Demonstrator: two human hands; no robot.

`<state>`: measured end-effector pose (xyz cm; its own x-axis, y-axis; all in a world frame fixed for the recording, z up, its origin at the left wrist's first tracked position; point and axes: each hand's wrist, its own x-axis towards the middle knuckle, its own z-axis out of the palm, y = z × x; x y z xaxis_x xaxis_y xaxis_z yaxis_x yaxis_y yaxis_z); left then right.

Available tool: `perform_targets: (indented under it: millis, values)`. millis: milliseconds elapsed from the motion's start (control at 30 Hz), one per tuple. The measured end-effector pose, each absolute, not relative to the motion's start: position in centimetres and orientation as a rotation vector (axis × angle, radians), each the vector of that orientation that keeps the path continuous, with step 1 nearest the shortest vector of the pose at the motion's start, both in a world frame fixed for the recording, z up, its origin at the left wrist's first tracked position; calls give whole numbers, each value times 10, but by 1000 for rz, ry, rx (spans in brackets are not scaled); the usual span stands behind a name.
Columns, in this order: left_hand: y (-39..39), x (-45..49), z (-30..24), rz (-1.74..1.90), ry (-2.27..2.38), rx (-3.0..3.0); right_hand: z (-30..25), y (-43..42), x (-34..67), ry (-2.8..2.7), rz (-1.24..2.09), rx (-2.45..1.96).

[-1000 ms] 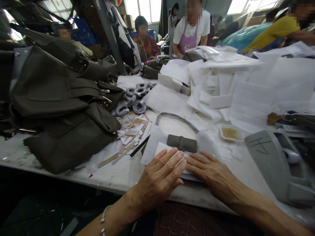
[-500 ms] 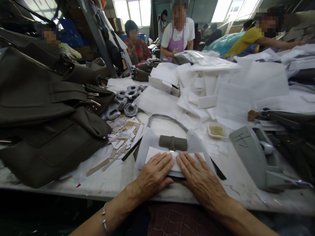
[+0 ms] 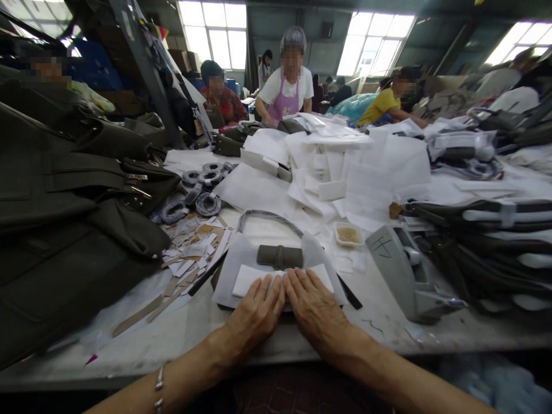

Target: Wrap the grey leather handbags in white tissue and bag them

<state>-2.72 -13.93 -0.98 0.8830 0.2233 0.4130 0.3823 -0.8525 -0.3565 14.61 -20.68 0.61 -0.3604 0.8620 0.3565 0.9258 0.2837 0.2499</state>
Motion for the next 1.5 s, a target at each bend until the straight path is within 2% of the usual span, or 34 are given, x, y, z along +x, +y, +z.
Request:
perform_targets:
  millis: [200, 333, 467, 667, 933, 1133, 1233, 1400, 1500]
  values:
    - [-142, -44, -9, -522, -355, -2671, 12, -212, 143, -2386, -537, -1615]
    - [-160, -61, -15, -708, -467, -2669, 8, -227, 131, -2386, -573, -1493]
    - [-161, -56, -13, -711, -544, -2656, 5, -217, 136, -2371, -497, -1526]
    - [-140, -27, -11, -729, -669, -2620, 16, -181, 158, -2437, -214, -1583]
    - [-154, -37, -12, -775, -745, -2811, 20, -197, 155, -2444, 0, -1567]
    - [-150, -33, -18, -830, -704, -2721, 42, -187, 165, -2498, 505, -1652]
    - [-149, -33, -16, -736, -665, -2743, 43, -183, 165, -2483, 588, -1677]
    - [-148, -34, -12, -792, -679, -2758, 61, -187, 165, -2338, 710, -1569]
    - [-147, -34, -11, -807, -651, -2761, 90, -200, 188, -1978, 905, -1479]
